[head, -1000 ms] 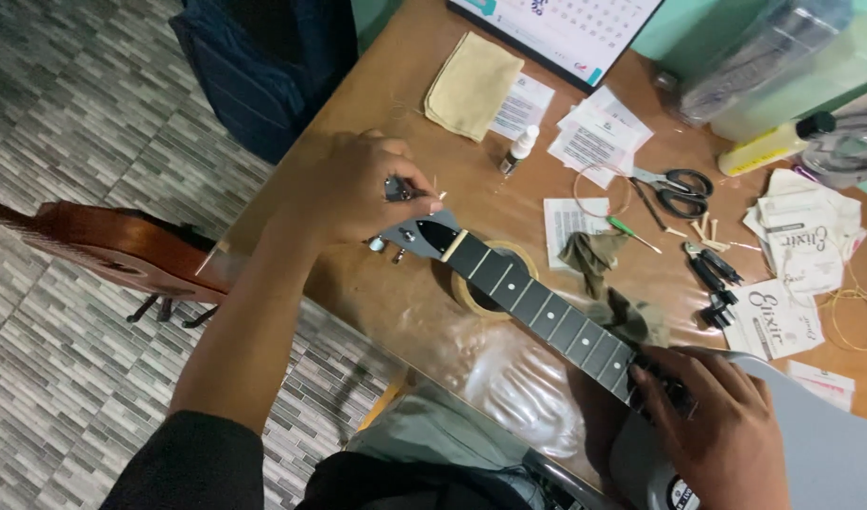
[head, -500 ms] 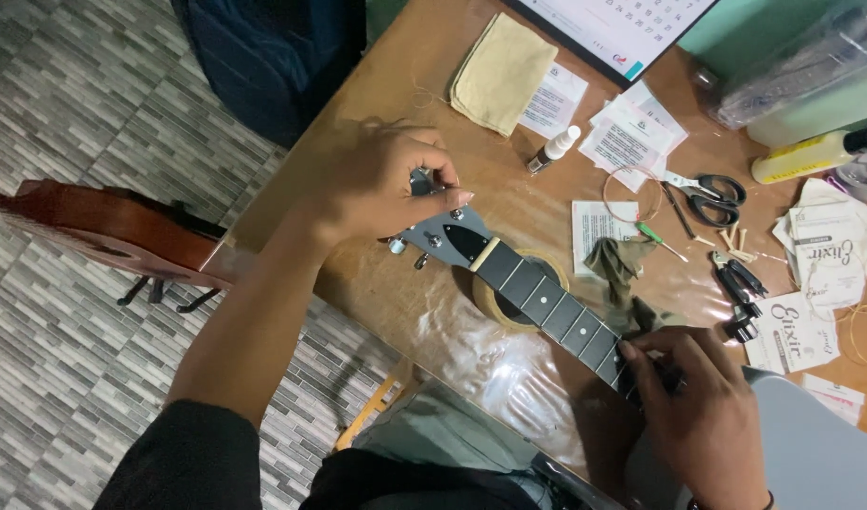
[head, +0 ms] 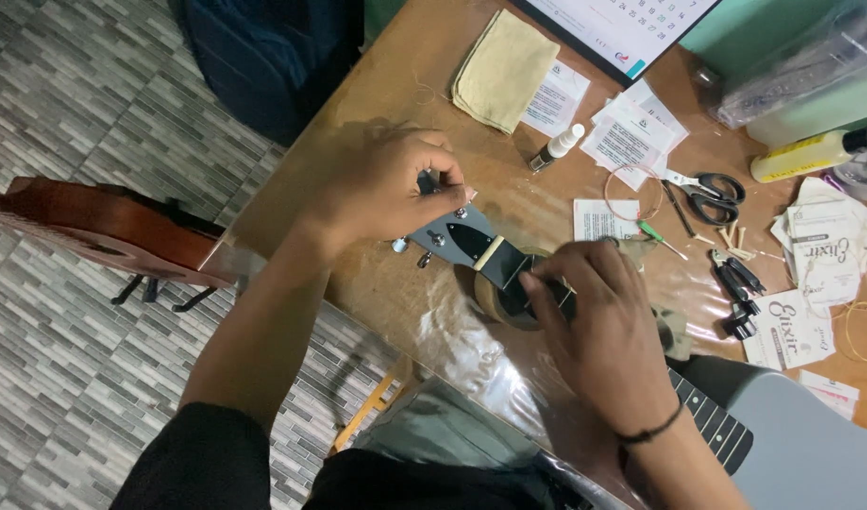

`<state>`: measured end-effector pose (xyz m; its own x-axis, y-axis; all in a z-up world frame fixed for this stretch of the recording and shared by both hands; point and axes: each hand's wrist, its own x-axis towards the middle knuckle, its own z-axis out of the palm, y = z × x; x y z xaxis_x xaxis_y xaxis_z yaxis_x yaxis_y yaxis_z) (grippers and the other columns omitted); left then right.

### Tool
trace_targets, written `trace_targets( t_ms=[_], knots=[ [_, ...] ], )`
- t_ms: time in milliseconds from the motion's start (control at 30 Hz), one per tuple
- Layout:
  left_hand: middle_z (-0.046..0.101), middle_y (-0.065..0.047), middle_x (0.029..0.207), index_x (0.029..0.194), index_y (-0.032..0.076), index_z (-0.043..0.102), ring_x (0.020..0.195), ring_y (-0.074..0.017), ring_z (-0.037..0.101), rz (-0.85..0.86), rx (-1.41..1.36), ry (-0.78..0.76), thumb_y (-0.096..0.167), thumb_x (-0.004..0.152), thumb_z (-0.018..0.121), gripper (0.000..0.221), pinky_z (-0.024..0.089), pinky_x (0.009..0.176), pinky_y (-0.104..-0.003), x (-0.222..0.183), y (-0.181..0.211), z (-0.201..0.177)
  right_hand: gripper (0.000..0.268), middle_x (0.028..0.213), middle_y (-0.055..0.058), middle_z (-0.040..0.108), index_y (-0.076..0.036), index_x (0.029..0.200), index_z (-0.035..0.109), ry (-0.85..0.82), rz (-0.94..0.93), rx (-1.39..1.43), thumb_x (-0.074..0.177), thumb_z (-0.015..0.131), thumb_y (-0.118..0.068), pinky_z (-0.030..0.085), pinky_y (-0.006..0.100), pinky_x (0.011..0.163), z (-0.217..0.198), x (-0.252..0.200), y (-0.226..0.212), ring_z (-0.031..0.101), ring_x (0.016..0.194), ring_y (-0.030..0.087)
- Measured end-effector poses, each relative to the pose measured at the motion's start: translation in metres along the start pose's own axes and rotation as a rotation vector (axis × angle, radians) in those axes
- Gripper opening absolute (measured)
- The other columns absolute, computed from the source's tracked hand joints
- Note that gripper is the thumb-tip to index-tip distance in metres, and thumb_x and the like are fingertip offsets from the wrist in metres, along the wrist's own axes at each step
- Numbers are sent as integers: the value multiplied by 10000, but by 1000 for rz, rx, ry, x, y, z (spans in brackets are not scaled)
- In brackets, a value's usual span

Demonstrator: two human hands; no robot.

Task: The person is cleaning the headstock of an acoustic guitar with a cloth and then restringing it by threading strings through the bridge and tuning pegs.

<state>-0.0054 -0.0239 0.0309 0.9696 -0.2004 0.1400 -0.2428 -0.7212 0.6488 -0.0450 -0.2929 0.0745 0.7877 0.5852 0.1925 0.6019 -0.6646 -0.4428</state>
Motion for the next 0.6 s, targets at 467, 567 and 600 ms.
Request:
trace_targets(
  t_ms=[467,567,600],
  knots=[
    [663,2,949,980,118,772,823,-147,636,2,-327,-125,432,948,667,333,492,640,-319,-10,-8,-3,142,551,88,572,-62,1075,564,-149,301,-3,1083,566,-204,368,401,471,-26,40,-5,507,432,244],
    [566,21,923,989,171,806,898,-173,578,50,-311,-146,389,933,730,238,409,806,-368,-10,-16,-1,131,668,46,645,-125,1061,608,-201,451,-38,1059,573,-251,443,418,624,-39,36,-5,559,577,307],
    [566,21,923,989,171,806,898,-173,578,53,-313,-147,389,933,730,238,409,806,-368,-10,-16,-2,131,668,46,645,-125,1061,608,-199,454,-40,1059,573,-251,443,418,624,-39,32,-2,559,577,307]
  ],
)
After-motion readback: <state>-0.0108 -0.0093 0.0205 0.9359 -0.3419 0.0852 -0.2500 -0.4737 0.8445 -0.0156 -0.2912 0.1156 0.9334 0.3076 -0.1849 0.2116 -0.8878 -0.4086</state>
